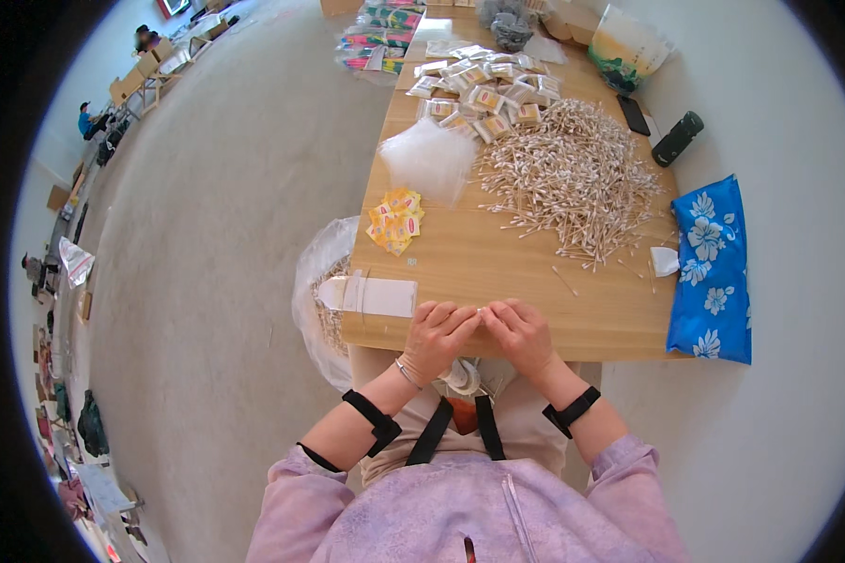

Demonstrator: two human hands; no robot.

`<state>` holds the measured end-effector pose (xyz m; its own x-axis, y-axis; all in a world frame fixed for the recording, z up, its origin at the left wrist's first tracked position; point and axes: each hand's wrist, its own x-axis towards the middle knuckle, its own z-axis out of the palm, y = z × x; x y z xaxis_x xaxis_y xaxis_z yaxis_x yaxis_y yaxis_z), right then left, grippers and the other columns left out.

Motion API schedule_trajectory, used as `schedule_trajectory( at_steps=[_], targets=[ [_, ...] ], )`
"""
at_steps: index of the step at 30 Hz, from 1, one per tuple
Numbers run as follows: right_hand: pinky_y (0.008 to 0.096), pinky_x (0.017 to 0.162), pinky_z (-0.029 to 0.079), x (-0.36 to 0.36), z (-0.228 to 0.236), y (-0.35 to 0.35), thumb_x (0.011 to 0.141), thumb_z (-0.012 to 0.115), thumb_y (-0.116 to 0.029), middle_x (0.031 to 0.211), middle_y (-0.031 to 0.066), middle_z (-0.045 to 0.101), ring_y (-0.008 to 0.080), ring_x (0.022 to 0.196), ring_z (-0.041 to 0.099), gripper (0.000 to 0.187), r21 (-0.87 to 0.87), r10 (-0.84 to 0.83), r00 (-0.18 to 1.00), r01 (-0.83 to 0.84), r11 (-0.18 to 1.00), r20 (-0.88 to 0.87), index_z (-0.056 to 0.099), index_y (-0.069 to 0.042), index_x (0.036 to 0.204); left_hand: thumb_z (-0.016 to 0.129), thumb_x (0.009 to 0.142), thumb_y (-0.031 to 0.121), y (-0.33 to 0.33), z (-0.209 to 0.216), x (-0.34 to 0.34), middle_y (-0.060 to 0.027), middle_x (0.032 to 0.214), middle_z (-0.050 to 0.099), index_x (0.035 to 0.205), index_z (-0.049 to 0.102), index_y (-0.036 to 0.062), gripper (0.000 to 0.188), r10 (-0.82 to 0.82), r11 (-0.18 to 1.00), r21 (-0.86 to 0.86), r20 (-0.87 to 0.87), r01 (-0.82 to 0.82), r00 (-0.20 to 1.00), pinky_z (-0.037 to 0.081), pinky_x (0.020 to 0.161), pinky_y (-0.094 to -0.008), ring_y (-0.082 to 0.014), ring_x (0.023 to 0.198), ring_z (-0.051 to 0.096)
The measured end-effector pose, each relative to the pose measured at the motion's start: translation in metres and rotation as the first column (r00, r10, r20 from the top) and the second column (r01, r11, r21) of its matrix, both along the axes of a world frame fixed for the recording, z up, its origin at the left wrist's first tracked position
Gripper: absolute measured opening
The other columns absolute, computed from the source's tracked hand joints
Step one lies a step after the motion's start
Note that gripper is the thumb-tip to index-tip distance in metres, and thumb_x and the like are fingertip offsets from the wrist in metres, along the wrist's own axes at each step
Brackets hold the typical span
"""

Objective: Manually organizing and packing small items into plastic bags at a production facility.

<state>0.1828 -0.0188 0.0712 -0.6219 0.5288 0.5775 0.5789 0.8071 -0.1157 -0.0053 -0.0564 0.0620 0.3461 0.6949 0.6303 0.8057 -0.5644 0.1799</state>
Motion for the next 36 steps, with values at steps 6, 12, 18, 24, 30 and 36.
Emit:
schedule_trajectory(
  at_steps=[6,12,18,24,30,36],
  targets=[
    [0.0340,0.071,0.053,-0.001,0.000,-0.001,0.072,0.068,-0.008,0.094,0.0039,0.062,0.0232,0.089,0.061,0.022,-0.175,-0.003,0.977,-0.035,0.984,-0.215,0.067,-0.010,0.094,0.067,0.075,0.011,0.001,0.000,0.003,-0.0019,0.099,0.064,0.099,0.065,0.0110,0.025,-0.015,0.982,-0.178,0.278,0.067,0.960,0.044,0.082,-0.0364,-0.0221,0.090,0.058],
    [0.0317,0.068,0.052,-0.003,-0.001,-0.003,0.071,0.068,-0.005,0.088,0.0029,0.060,0.0230,0.085,0.060,0.020,-0.234,-0.071,0.958,0.004,0.972,-0.278,0.068,-0.012,0.090,0.068,0.075,0.007,0.003,-0.003,-0.001,-0.0040,0.091,0.065,0.092,0.067,0.0088,0.017,0.047,0.963,-0.258,0.455,0.081,0.889,0.049,0.081,-0.0366,-0.0251,0.088,0.058],
    [0.0314,0.062,0.050,0.000,-0.007,0.002,0.068,0.066,-0.007,0.078,0.0008,0.051,0.0188,0.077,0.056,0.021,0.053,-0.001,0.995,0.007,0.999,-0.099,0.065,-0.011,0.088,0.066,0.069,0.006,0.005,-0.002,-0.001,0.0009,0.088,0.063,0.087,0.067,0.0130,0.019,0.006,0.995,-0.100,0.261,0.020,0.965,0.047,0.076,-0.0336,-0.0199,0.085,0.058],
    [0.0318,0.063,0.047,0.001,-0.007,0.002,0.068,0.066,-0.009,0.076,0.0011,0.050,0.0189,0.075,0.054,0.021,0.122,0.015,0.999,-0.008,0.992,-0.051,0.065,-0.012,0.089,0.063,0.069,0.008,0.002,-0.002,0.001,0.0040,0.088,0.063,0.087,0.066,0.0165,0.020,0.042,0.999,-0.031,0.179,-0.037,0.983,0.043,0.075,-0.0317,-0.0167,0.083,0.058],
    [0.0306,0.066,0.048,-0.002,0.005,0.008,0.071,0.073,-0.011,0.081,0.0062,0.056,0.0233,0.080,0.056,0.022,-0.355,-0.106,0.921,-0.037,0.934,-0.376,0.066,-0.007,0.092,0.071,0.076,0.007,0.009,-0.009,0.003,-0.0036,0.089,0.064,0.092,0.067,0.0087,0.017,0.084,0.976,-0.218,0.455,0.020,0.886,0.047,0.074,-0.0327,-0.0214,0.083,0.060],
    [0.0288,0.066,0.048,-0.001,-0.009,0.014,0.077,0.072,-0.012,0.085,0.0076,0.058,0.0199,0.080,0.059,0.014,-0.727,-0.252,0.878,-0.145,0.671,-0.408,0.068,-0.003,0.087,0.071,0.081,0.010,0.011,-0.014,0.005,-0.0067,0.089,0.065,0.094,0.067,0.0030,0.016,0.281,0.827,-0.537,0.651,0.166,0.705,0.049,0.070,-0.0264,-0.0136,0.076,0.059]
  ],
)
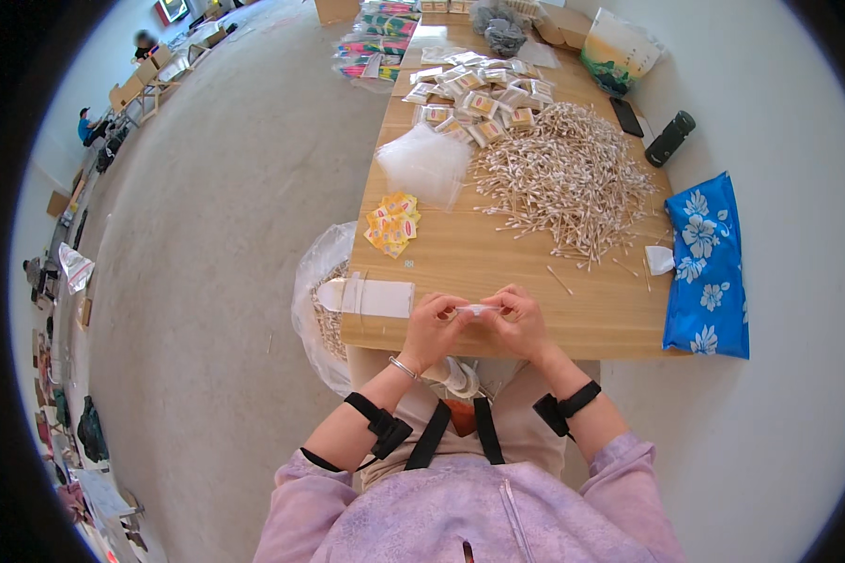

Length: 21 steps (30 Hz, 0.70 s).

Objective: Manually organizing and packing small items into plastic bags at a production facility.

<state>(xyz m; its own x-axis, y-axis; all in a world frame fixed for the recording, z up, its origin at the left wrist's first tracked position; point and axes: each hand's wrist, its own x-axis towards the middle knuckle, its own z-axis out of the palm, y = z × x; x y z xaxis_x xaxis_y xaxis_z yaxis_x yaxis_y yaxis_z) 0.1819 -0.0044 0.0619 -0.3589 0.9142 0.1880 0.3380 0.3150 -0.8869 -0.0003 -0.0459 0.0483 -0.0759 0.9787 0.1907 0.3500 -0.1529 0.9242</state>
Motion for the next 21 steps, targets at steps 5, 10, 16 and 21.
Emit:
schedule_trajectory(
  at_steps=[5,10,16,21],
  targets=[
    [0.0271,0.065,0.046,-0.001,-0.009,0.008,0.079,0.068,-0.010,0.082,0.0065,0.058,0.0157,0.078,0.057,0.009,-0.196,0.007,0.993,-0.031,0.980,-0.120,0.067,-0.002,0.081,0.071,0.081,0.012,0.006,-0.007,0.000,-0.0047,0.079,0.061,0.080,0.067,0.0030,0.010,0.003,0.996,-0.090,0.209,0.017,0.978,0.046,0.063,-0.0250,-0.0126,0.071,0.056],
    [0.0284,0.068,0.045,-0.001,-0.016,0.012,0.079,0.067,-0.010,0.081,0.0062,0.058,0.0161,0.078,0.056,0.008,-0.219,0.043,0.988,-0.075,0.973,-0.149,0.066,-0.002,0.080,0.068,0.085,0.012,0.007,-0.020,0.003,-0.0010,0.079,0.061,0.083,0.065,0.0031,0.009,0.025,0.982,-0.181,0.409,0.054,0.912,0.045,0.062,-0.0218,-0.0075,0.071,0.055],
    [0.0306,0.073,0.044,-0.002,-0.005,0.008,0.079,0.068,-0.011,0.082,0.0068,0.058,0.0199,0.082,0.056,0.009,-0.101,0.059,0.992,-0.070,0.992,-0.108,0.067,-0.003,0.082,0.068,0.087,0.012,0.000,-0.012,0.006,0.0000,0.082,0.062,0.093,0.064,0.0028,0.012,0.017,0.993,-0.114,0.390,0.030,0.920,0.047,0.066,-0.0225,-0.0072,0.074,0.057],
    [0.0349,0.075,0.045,-0.013,0.008,0.005,0.077,0.071,-0.012,0.085,0.0076,0.059,0.0262,0.087,0.055,0.008,0.126,0.028,1.000,-0.029,0.992,0.009,0.068,-0.008,0.083,0.066,0.088,0.009,-0.001,-0.009,0.001,0.0001,0.089,0.062,0.097,0.063,0.0016,0.013,-0.030,0.990,-0.113,0.379,0.079,0.925,0.049,0.072,-0.0207,-0.0058,0.082,0.058]
  ],
)
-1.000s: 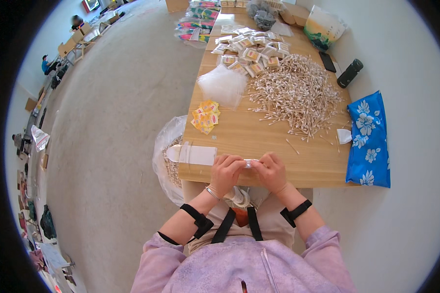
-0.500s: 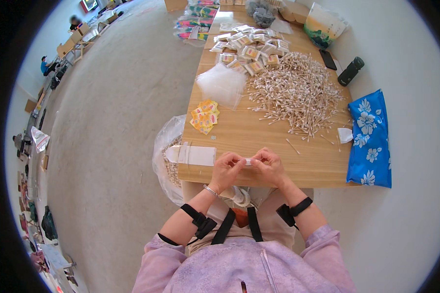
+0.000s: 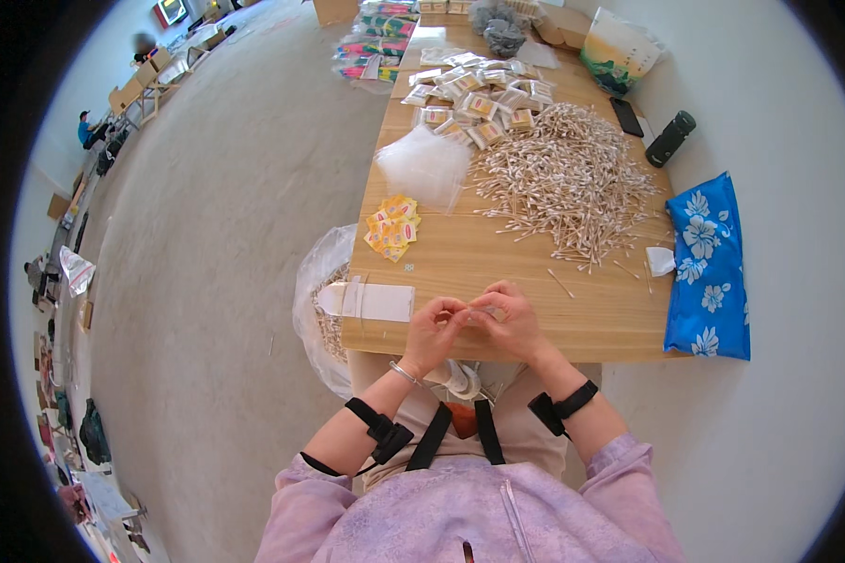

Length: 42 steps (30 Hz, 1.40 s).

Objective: Manually organizing and packing small items into plastic bags at a production facility.

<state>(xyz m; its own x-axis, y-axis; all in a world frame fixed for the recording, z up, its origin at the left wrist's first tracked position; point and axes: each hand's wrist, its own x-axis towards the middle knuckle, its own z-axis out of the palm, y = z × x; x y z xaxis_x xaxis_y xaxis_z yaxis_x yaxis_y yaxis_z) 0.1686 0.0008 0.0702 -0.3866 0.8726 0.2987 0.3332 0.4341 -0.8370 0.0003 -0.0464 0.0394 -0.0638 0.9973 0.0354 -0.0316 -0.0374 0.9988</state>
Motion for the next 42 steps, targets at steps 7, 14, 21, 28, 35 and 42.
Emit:
schedule_trajectory(
  at_steps=[7,14,21,28,35,42],
  targets=[
    [0.0356,0.074,0.044,0.002,-0.002,0.004,0.075,0.070,-0.008,0.078,0.0071,0.055,0.0263,0.082,0.053,0.005,0.092,0.041,0.991,-0.052,0.994,0.124,0.069,-0.010,0.080,0.067,0.086,0.008,0.002,0.008,-0.002,-0.0059,0.096,0.067,0.092,0.064,0.0015,0.009,0.036,0.993,0.115,-0.325,0.001,0.945,0.053,0.072,-0.0260,-0.0122,0.083,0.063],
    [0.0339,0.068,0.044,0.002,0.005,0.000,0.072,0.072,-0.006,0.076,0.0062,0.057,0.0240,0.079,0.054,0.010,0.168,0.011,0.994,-0.030,0.985,0.110,0.068,-0.008,0.081,0.069,0.084,0.006,0.000,0.014,0.000,-0.0089,0.091,0.066,0.089,0.062,0.0002,0.010,0.043,0.998,0.062,-0.157,-0.034,0.987,0.052,0.069,-0.0269,-0.0147,0.079,0.063],
    [0.0354,0.073,0.047,0.006,0.000,0.003,0.075,0.069,-0.005,0.080,0.0087,0.058,0.0271,0.083,0.056,0.007,0.059,0.071,0.993,-0.077,0.995,0.099,0.068,-0.006,0.082,0.067,0.085,0.005,0.002,0.010,-0.002,-0.0071,0.091,0.067,0.088,0.063,-0.0002,0.008,0.023,0.995,0.098,-0.204,-0.003,0.979,0.052,0.069,-0.0260,-0.0133,0.079,0.062],
    [0.0305,0.063,0.049,0.012,0.004,0.006,0.074,0.073,-0.006,0.083,0.0114,0.061,0.0216,0.073,0.060,0.013,-0.160,-0.013,0.999,0.018,0.987,0.032,0.069,-0.003,0.086,0.068,0.085,0.007,0.006,0.011,-0.001,-0.0068,0.094,0.069,0.096,0.066,0.0006,0.012,0.012,1.000,0.028,-0.137,-0.009,0.990,0.051,0.073,-0.0249,-0.0113,0.081,0.062],
    [0.0276,0.067,0.047,0.012,-0.002,0.005,0.077,0.073,-0.008,0.085,0.0064,0.062,0.0155,0.076,0.058,0.014,-0.180,-0.005,0.997,-0.009,0.984,-0.077,0.070,-0.004,0.091,0.070,0.084,0.010,0.010,0.005,0.005,-0.0043,0.093,0.069,0.098,0.067,0.0005,0.017,-0.010,0.999,0.028,-0.226,0.017,0.974,0.051,0.073,-0.0238,-0.0088,0.083,0.061],
    [0.0266,0.071,0.047,0.019,-0.029,0.010,0.079,0.072,-0.009,0.089,0.0050,0.064,0.0120,0.080,0.058,0.018,-0.366,0.011,0.968,-0.106,0.925,-0.252,0.068,-0.003,0.096,0.071,0.083,0.014,0.011,0.008,-0.002,-0.0056,0.086,0.069,0.097,0.069,0.0018,0.018,-0.051,0.998,-0.054,-0.206,0.041,0.977,0.050,0.072,-0.0252,-0.0106,0.078,0.062]
  ],
)
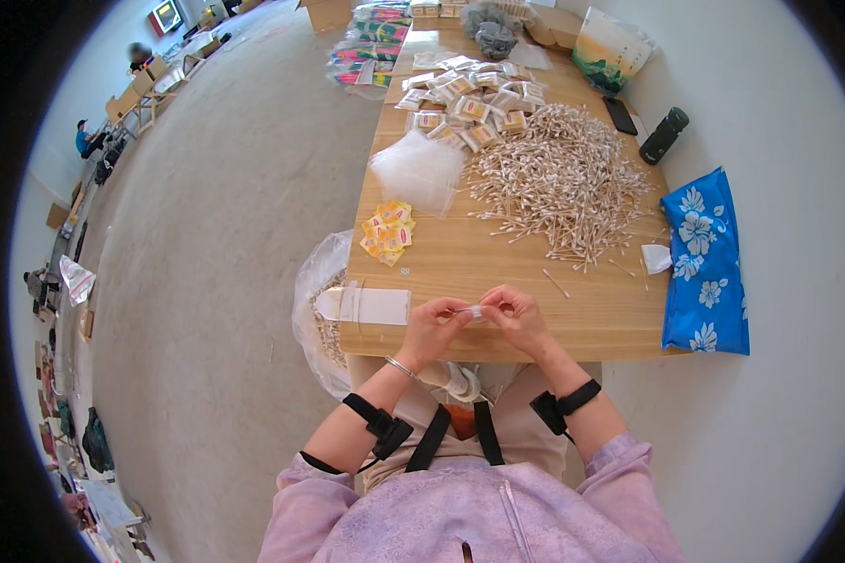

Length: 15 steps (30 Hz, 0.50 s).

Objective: Manually organizing and packing small items into plastic bags at a production facility.

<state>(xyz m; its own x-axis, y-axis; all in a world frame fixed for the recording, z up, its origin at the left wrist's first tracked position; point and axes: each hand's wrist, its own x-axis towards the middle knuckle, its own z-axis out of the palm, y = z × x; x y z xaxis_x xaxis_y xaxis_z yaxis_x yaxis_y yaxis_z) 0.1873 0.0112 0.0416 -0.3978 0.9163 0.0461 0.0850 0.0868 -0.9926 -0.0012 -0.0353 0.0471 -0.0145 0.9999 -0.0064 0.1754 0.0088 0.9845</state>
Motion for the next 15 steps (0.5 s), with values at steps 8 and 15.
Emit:
schedule_trajectory(
  at_steps=[8,15],
  targets=[
    [0.0249,0.068,0.046,-0.006,0.005,-0.004,0.082,0.069,-0.010,0.083,0.0048,0.063,0.0112,0.076,0.057,0.012,0.029,-0.001,0.997,-0.002,1.000,0.082,0.068,-0.002,0.091,0.068,0.085,0.011,0.001,0.003,0.004,-0.0034,0.081,0.068,0.088,0.066,0.0003,0.011,0.020,0.999,0.045,0.010,-0.021,1.000,0.049,0.067,-0.0238,-0.0085,0.074,0.061],
    [0.0222,0.066,0.044,-0.005,0.005,0.001,0.086,0.064,-0.008,0.079,-0.0021,0.061,0.0050,0.073,0.053,0.007,-0.205,0.030,0.996,-0.048,0.978,-0.087,0.067,-0.002,0.087,0.066,0.088,0.015,0.002,-0.002,0.008,0.0003,0.077,0.064,0.086,0.063,0.0001,0.016,0.082,0.997,0.022,-0.058,-0.080,0.995,0.047,0.063,-0.0211,-0.0059,0.071,0.057]
  ],
)
